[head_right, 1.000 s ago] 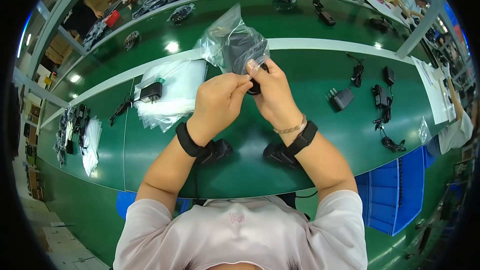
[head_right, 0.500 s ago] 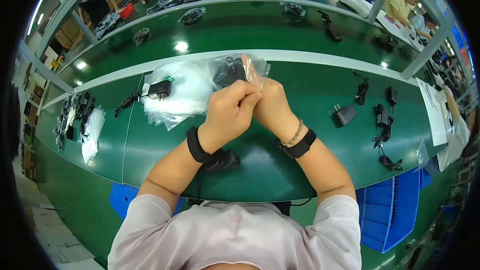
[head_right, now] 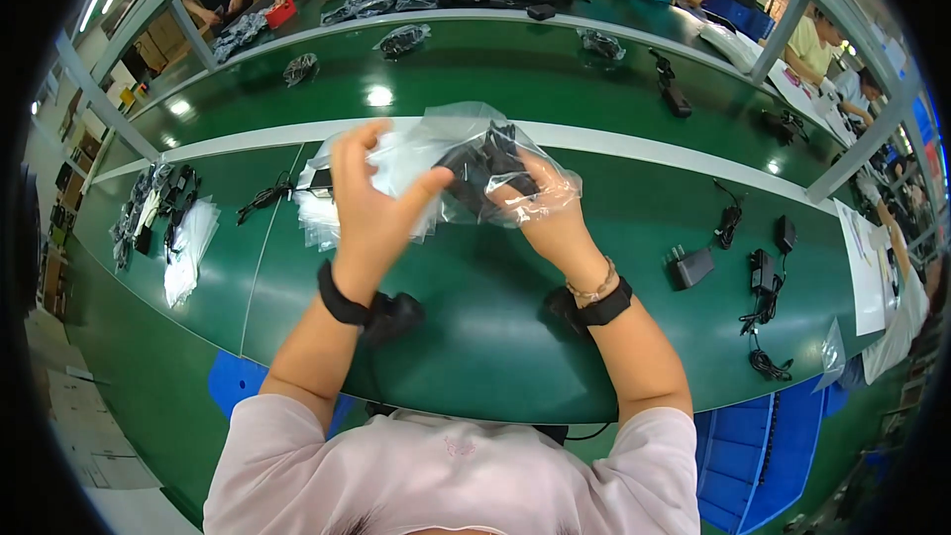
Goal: The person packages power adapters by hand, picking up an adapter, wrapping its cord, and sliding it into a plastic bag before setting it aside.
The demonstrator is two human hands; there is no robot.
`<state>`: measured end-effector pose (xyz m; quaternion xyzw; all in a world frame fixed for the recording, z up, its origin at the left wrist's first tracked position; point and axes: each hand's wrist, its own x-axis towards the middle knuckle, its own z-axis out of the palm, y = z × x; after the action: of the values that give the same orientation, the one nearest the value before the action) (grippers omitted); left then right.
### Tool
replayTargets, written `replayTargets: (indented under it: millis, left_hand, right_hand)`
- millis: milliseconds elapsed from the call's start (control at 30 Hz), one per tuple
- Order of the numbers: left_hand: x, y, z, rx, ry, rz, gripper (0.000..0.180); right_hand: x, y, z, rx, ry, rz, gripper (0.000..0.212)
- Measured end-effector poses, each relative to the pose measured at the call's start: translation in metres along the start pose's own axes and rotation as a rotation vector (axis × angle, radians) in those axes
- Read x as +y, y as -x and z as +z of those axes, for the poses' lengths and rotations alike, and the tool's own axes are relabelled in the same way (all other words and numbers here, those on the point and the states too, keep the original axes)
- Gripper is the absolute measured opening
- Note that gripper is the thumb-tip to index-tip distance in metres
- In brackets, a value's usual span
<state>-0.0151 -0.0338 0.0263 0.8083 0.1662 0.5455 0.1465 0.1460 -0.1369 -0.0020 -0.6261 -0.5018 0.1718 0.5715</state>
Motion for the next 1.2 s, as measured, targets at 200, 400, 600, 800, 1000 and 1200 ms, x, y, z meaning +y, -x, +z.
replayTargets:
  millis: [200,400,600,800,1000,1200]
  left_hand:
    - [-0.029,0.018,0.015,-0.287,0.928,-0.806,0.041]
    - [-0.006,0.033,0.044,-0.145,1.295,-0.918,0.043]
    - [-0.013,0.060,0.056,-0.190,1.037,-0.724,0.040]
    - [-0.036,0.033,0.027,-0.540,0.941,-0.866,0.033]
    - [-0.037,0.029,0.023,-0.513,1.214,-1.074,0.026]
    - [-0.049,0.044,0.039,-0.552,1.146,-1.202,0.028]
  right_hand:
    - [-0.008,0.014,0.031,0.027,-0.094,-0.109,0.041]
    - [0.000,0.013,0.048,0.212,-0.345,0.077,0.036]
    - [0.002,0.013,0.052,0.178,-0.294,0.135,0.039]
    - [0.018,0.014,0.040,-0.104,-0.409,0.269,0.042]
    - [0.033,0.018,0.043,-0.284,0.059,-0.083,0.053]
    - [0.030,0.008,0.042,-0.492,0.264,0.062,0.069]
